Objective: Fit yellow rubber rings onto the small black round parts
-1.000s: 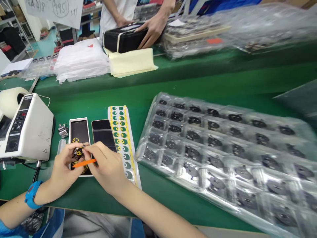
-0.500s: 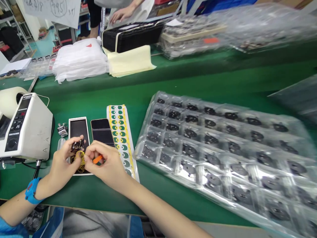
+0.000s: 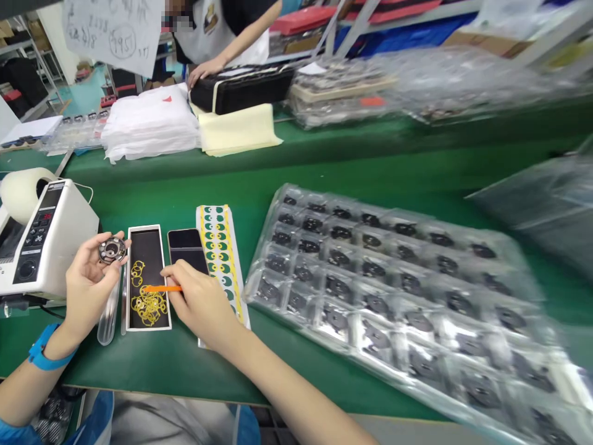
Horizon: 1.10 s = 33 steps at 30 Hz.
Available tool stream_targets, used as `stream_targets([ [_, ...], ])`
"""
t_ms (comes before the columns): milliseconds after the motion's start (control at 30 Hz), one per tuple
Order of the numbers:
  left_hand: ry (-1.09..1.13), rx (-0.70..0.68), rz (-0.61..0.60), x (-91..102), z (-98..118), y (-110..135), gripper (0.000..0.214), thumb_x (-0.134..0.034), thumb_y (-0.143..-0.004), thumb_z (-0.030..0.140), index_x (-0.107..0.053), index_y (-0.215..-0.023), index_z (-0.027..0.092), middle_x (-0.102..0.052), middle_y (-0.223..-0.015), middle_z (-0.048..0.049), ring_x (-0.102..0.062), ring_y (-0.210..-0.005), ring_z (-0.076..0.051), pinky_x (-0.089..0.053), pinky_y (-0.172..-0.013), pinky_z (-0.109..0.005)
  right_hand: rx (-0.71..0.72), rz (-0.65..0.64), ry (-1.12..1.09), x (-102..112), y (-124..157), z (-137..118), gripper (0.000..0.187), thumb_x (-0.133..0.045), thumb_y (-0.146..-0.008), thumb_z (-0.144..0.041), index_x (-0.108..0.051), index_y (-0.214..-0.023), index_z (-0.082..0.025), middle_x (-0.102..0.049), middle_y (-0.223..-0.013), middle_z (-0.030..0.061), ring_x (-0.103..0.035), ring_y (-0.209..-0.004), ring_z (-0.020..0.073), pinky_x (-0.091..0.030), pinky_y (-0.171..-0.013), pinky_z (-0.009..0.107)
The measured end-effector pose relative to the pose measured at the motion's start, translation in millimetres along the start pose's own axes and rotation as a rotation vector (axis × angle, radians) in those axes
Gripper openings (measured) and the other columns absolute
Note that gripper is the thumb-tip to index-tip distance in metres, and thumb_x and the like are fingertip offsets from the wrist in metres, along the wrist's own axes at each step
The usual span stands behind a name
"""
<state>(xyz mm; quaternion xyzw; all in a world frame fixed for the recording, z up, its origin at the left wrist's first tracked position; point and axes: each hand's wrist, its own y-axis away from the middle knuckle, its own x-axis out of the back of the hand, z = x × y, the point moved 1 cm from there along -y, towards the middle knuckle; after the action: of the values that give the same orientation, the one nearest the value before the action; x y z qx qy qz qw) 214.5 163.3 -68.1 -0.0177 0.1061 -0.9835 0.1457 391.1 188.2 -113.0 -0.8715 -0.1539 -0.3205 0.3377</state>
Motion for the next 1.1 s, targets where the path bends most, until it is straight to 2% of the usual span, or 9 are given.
stream_targets([
  [100, 0.080, 0.077, -0.007, 1.1, -1, -3, 0.037, -0.071, -0.075, 0.015, -0.059, -0.111, 0.016, -0.067, -0.121, -0.0130, -0.068, -0.110, -0.027, -0.058, -0.092, -0.035, 0.085, 0.056, 0.132, -2, 2, -2, 0.016, -0.045, -0.092, -0.013, -0.060, -0.098, -0.018, -0.061, -0.077, 0.0027, -0.060, -0.060, 0.0144, -0.044, -0.053, 0.024],
  [200, 0.141, 0.158, -0.016, 3.1, -2, -6, 0.042, -0.076, -0.072, 0.019, -0.058, -0.110, 0.015, -0.069, -0.117, -0.0138, -0.068, -0.109, -0.027, -0.057, -0.094, -0.037, 0.004, 0.118, 0.264, 17, -3, 15, 0.019, -0.045, -0.095, -0.021, -0.063, -0.102, -0.018, -0.065, -0.082, 0.0049, -0.064, -0.071, 0.0166, -0.048, -0.062, 0.025],
  [367, 0.177, 0.212, -0.050, 4.8, 1, -5, 0.048, -0.080, -0.071, 0.026, -0.057, -0.112, 0.015, -0.069, -0.117, -0.0151, -0.068, -0.111, -0.029, -0.057, -0.094, -0.037, -0.414, 0.189, 0.569, 110, -30, 92, 0.030, -0.042, -0.096, -0.026, -0.068, -0.099, -0.012, -0.067, -0.092, 0.0153, -0.065, -0.083, 0.0275, -0.046, -0.066, 0.033],
  [467, 0.173, 0.208, -0.060, 5.8, 5, -3, 0.050, -0.081, -0.070, 0.029, -0.058, -0.112, 0.015, -0.068, -0.120, -0.0159, -0.067, -0.111, -0.030, -0.057, -0.094, -0.038, -0.623, -0.015, 0.663, 158, -44, 135, 0.020, -0.056, -0.089, -0.024, -0.072, -0.085, -0.013, -0.067, -0.074, 0.0111, -0.064, -0.070, 0.0257, -0.040, -0.059, 0.032],
  [533, 0.158, 0.212, -0.059, 6.9, 6, -2, 0.050, -0.082, -0.070, 0.029, -0.058, -0.112, 0.015, -0.068, -0.120, -0.0158, -0.067, -0.111, -0.030, -0.057, -0.095, -0.039, -0.706, -0.198, 0.687, 173, -45, 153, 0.014, -0.064, -0.087, -0.024, -0.071, -0.080, -0.014, -0.065, -0.067, 0.0053, -0.062, -0.064, 0.0204, -0.043, -0.061, 0.030],
  [667, 0.145, 0.224, -0.087, 7.6, 3, -3, 0.050, -0.081, -0.068, 0.028, -0.058, -0.111, 0.016, -0.070, -0.118, -0.0151, -0.068, -0.110, -0.030, -0.057, -0.094, -0.039, -0.795, -0.432, 0.736, 174, -36, 167, 0.020, -0.064, -0.093, -0.033, -0.066, -0.089, -0.014, -0.066, -0.083, 0.0019, -0.063, -0.076, 0.0151, -0.052, -0.076, 0.033],
  [800, 0.156, 0.228, -0.114, 4.9, -4, -2, 0.050, -0.080, -0.066, 0.025, -0.059, -0.110, 0.015, -0.071, -0.117, -0.0143, -0.068, -0.110, -0.029, -0.060, -0.090, -0.035, -0.876, -0.511, 0.762, 164, -31, 175, 0.026, -0.062, -0.094, -0.039, -0.065, -0.095, -0.014, -0.066, -0.097, 0.0054, -0.064, -0.088, 0.0181, -0.053, -0.082, 0.037],
  [967, 0.151, 0.240, -0.132, 3.6, -11, 0, 0.048, -0.078, -0.066, 0.022, -0.059, -0.109, 0.015, -0.071, -0.117, -0.0140, -0.069, -0.108, -0.028, -0.060, -0.087, -0.032, -0.989, -0.469, 0.699, 154, -33, 183, 0.025, -0.063, -0.093, -0.040, -0.064, -0.094, -0.014, -0.066, -0.095, 0.0046, -0.064, -0.087, 0.0176, -0.053, -0.080, 0.036],
  [1100, 0.149, 0.213, -0.212, 5.8, -16, 1, 0.042, -0.073, -0.076, 0.023, -0.058, -0.114, 0.017, -0.068, -0.123, -0.0124, -0.067, -0.112, -0.026, -0.058, -0.091, -0.033, -1.027, -0.322, 0.561, 156, -30, 178, 0.025, -0.062, -0.094, -0.038, -0.062, -0.087, -0.014, -0.062, -0.082, 0.0003, -0.060, -0.072, 0.0135, -0.052, -0.068, 0.029],
])
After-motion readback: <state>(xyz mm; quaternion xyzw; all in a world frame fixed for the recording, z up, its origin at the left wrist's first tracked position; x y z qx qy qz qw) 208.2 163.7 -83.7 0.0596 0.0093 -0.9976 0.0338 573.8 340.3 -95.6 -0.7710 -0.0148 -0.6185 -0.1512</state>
